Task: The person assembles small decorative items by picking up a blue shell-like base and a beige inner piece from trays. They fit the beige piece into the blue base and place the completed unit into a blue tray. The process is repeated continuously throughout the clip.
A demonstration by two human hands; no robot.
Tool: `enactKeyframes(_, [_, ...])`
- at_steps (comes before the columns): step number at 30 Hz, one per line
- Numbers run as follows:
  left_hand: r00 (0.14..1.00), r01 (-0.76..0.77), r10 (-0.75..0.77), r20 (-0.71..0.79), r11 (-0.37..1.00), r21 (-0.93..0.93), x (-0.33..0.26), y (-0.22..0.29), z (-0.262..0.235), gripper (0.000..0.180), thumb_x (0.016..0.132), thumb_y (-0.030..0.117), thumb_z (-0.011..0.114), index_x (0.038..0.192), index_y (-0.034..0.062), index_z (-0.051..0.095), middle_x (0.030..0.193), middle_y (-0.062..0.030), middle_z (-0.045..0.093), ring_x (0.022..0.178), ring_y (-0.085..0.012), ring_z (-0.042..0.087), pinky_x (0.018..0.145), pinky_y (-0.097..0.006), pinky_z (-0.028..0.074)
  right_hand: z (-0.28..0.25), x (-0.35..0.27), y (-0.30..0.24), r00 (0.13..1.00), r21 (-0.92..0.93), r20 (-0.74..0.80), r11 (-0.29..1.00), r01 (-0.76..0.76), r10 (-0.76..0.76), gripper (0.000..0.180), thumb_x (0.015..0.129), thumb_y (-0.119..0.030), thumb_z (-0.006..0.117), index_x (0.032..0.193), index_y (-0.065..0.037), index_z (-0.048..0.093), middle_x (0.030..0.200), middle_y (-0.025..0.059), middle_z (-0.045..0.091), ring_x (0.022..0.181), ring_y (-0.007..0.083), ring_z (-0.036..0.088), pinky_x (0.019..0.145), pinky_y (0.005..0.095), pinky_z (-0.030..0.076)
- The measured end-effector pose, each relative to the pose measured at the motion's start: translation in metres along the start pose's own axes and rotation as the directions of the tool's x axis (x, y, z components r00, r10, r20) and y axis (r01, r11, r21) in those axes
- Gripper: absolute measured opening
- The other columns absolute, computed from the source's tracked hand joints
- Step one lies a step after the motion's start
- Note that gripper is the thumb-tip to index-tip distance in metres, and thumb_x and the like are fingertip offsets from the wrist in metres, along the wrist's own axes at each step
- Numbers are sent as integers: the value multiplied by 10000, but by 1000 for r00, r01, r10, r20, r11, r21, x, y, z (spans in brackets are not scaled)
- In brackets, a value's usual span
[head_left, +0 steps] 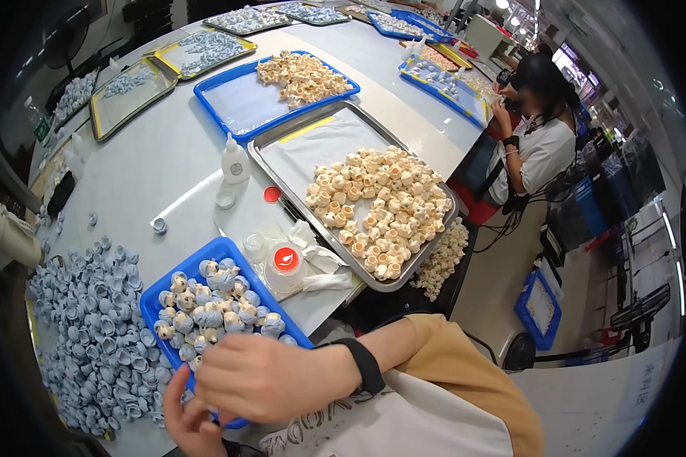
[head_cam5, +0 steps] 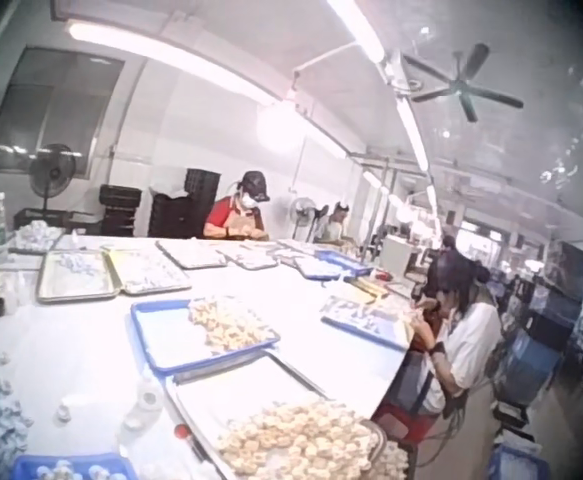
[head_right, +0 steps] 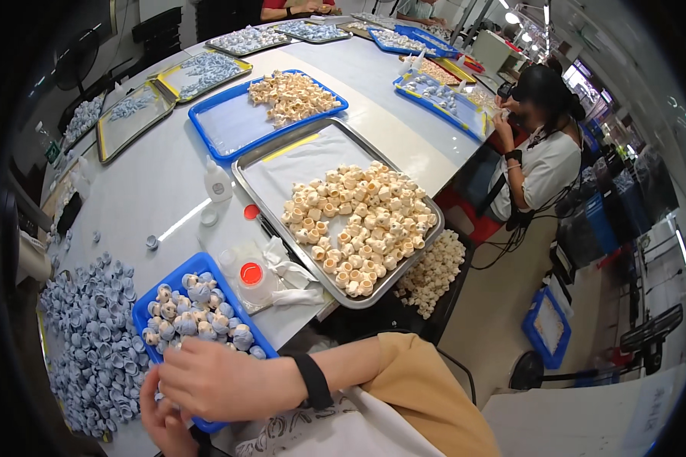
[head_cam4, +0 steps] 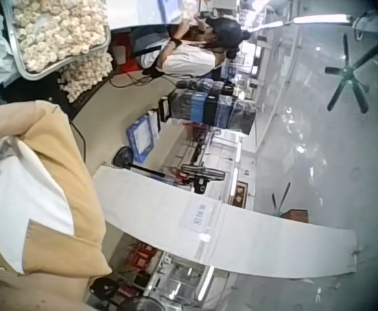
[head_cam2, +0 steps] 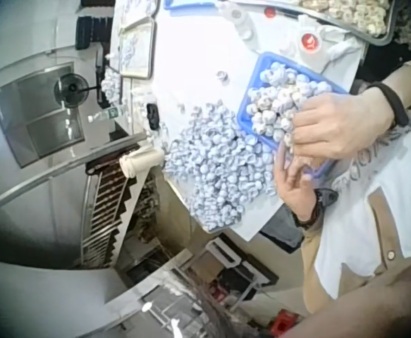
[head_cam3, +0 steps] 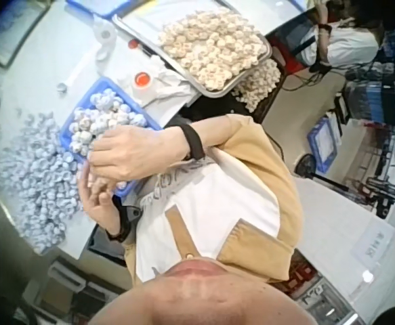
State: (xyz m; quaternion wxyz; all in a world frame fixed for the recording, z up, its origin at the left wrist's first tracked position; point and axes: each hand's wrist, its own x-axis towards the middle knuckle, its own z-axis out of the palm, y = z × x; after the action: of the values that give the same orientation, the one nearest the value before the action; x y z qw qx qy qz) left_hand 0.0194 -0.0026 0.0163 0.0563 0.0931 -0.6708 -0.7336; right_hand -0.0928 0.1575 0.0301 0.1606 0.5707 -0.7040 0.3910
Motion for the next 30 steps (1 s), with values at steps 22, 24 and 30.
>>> enactKeyframes(22, [783,193,601,-160,10,981,-18,-59,-94,572,789,300,691,1190,-22,439,1099,-219,415,1010,-403,417,869,-502,348,-87,-13,17,960,-126,-54,952,-279,275,443,665,-133,718,1073,-58,564,1084,146,526,948,313,559,791,393,482])
enactKeyframes(24, [774,170,591,-228,153,973,-22,-61,-106,560,788,305,691,1186,-8,451,1116,-208,405,1037,-392,404,870,-504,347,-119,-30,36,878,-352,-184,804,-479,442,282,715,-150,691,967,-62,602,898,101,603,820,289,593,712,366,491])
enactKeyframes(30, [704,302,568,-426,303,904,-21,-71,-116,283,807,-48,493,1087,-27,529,1084,-169,505,1056,-331,471,912,-387,364,-135,-99,83,560,-699,-122,330,-635,819,256,736,-223,679,938,-72,630,828,127,580,785,311,594,680,391,474])
